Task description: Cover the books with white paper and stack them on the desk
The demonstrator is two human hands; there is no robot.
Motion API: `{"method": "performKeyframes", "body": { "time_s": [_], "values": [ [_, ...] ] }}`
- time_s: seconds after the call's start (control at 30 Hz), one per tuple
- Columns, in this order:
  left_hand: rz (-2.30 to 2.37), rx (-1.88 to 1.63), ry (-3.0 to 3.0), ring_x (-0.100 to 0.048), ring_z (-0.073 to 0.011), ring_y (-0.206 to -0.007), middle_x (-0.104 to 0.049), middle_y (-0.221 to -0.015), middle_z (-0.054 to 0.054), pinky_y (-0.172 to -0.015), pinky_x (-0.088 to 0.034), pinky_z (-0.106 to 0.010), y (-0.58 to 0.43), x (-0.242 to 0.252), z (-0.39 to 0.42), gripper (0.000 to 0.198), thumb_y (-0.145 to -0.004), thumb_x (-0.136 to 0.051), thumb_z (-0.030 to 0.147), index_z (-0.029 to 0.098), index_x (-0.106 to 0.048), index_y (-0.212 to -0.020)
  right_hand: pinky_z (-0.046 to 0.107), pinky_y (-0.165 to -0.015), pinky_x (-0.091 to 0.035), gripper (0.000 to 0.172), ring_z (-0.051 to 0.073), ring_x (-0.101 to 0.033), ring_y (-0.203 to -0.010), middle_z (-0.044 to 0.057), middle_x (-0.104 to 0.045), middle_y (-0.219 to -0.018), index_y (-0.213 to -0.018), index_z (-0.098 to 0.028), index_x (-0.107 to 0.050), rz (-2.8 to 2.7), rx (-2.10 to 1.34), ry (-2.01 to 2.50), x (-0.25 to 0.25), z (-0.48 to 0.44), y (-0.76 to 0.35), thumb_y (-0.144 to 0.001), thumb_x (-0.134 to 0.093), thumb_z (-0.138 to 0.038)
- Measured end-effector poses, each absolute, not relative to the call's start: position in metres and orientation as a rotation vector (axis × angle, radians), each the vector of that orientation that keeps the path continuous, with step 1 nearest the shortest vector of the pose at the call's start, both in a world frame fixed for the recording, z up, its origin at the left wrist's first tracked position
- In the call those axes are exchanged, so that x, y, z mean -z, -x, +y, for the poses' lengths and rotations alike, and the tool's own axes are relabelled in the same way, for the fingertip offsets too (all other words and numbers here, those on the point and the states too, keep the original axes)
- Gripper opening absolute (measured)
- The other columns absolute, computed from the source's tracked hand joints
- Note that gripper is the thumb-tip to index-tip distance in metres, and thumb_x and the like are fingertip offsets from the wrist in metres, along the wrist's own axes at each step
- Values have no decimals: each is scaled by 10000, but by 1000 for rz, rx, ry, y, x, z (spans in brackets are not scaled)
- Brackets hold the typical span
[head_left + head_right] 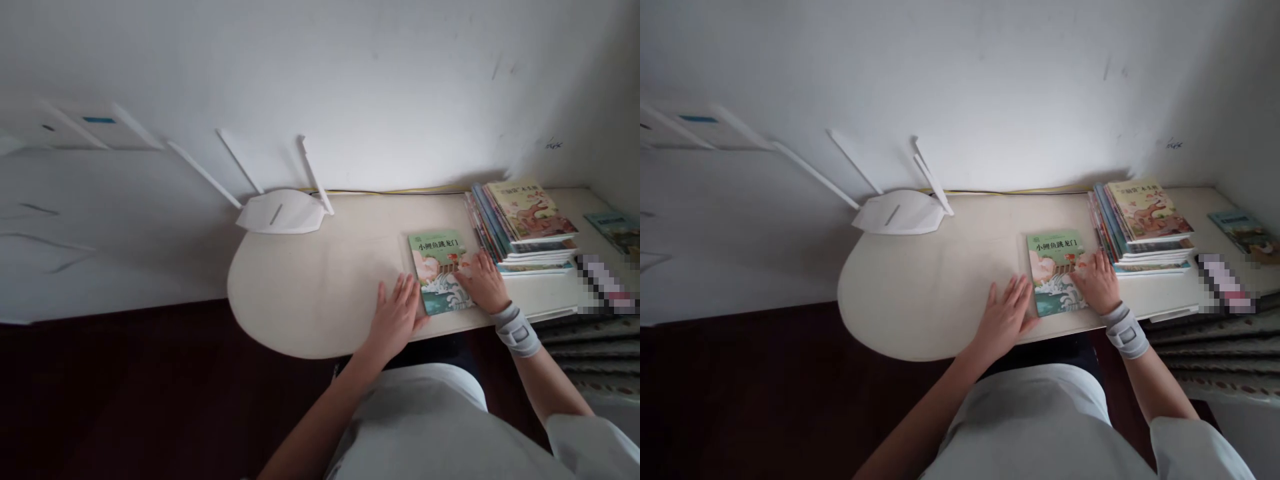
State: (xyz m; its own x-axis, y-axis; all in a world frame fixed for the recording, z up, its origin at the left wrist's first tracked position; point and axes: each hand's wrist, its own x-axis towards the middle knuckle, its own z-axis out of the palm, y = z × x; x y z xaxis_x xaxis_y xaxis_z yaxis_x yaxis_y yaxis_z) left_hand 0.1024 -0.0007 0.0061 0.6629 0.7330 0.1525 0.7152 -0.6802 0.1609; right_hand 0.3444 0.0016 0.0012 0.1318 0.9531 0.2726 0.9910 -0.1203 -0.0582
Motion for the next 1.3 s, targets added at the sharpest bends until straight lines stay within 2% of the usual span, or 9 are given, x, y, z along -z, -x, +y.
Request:
{"method": "performKeyframes", "body": {
  "time_s": [0.17,0.43,0.57,0.67,0.77,0.87,1.0,1.17,1.3],
  "values": [
    [1090,-343,-2826,-316,-304,-1321,-329,-1431,-204,-1040,-245,-579,-122,-1,-7,562,-900,-373,423,93,-346,-1355,485,-1010,-322,483,363,-278,-1307,227,-343,-1397,-1080,-50,-602,-1901,227,2235,-10,-1,-337,-874,-415,-444],
    [1169,-426,-2788,-352,-285,-1304,-340,-1393,-277,-1042,-278,-531,-121,9,-4,599,-899,-376,355,0,-258,-1366,504,-1008,-330,533,341,-337,-1286,201,-367,-1394,-1207,-94,-531,-1837,178,2172,-22,-2,-333,-883,-386,-492],
    [1209,-415,-2756,-367,-279,-1297,-356,-1394,-255,-1045,-273,-534,-120,8,-2,574,-896,-379,335,32,-269,-1371,463,-1025,-342,608,303,-392,-1263,219,-427,-1347,-1291,-60,-444,-1849,-38,1970,-34,3,-333,-892,-339,-506],
    [1206,-382,-2766,-342,-264,-1313,-352,-1405,-232,-1058,-246,-544,-117,8,0,552,-900,-369,317,40,-280,-1369,444,-980,-404,623,283,-490,-1182,182,-525,-1266,-1357,-77,-369,-1747,-289,1813,-40,3,-333,-891,-339,-489],
    [1172,-360,-2779,-320,-249,-1327,-344,-1419,-206,-1068,-226,-546,-111,9,3,539,-905,-361,309,59,-275,-1374,411,-974,-425,647,247,-513,-1162,121,-530,-1280,-1409,-133,-286,-1672,-597,1602,-46,-2,-331,-880,-374,-494],
    [1127,-364,-2779,-309,-248,-1332,-338,-1426,-199,-1071,-238,-523,-106,8,7,546,-898,-382,311,74,-271,-1376,386,-1002,-405,661,211,-437,-1243,71,-403,-1403,-1434,-195,-218,-1624,-850,1364,-52,-7,-323,-886,-334,-546],
    [1062,-403,-2743,-294,-246,-1339,-343,-1422,-213,-1079,-251,-477,-102,6,8,594,-877,-433,344,48,-269,-1366,400,-1043,-344,732,212,-288,-1337,71,-258,-1478,-1432,-196,-231,-1687,-917,1205,-62,7,-303,-865,-184,-657],
    [1054,-411,-2671,-327,-270,-1318,-412,-1389,-172,-1075,-257,-481,-101,0,5,529,-864,-464,364,112,-377,-1321,440,-1105,-191,742,220,-71,-1392,85,-157,-1507,-1423,-204,-270,-1965,-742,1208,-73,45,-269,-824,-414,-616],
    [1036,-381,-2670,-371,-295,-1285,-513,-1307,-141,-1054,-285,-493,-99,-2,3,434,-874,-444,369,161,-483,-1254,552,-1076,-150,761,305,-21,-1386,110,-57,-1517,-1419,-208,-287,-2263,-577,1396,-73,54,-245,-778,-552,-523]
  ]
}}
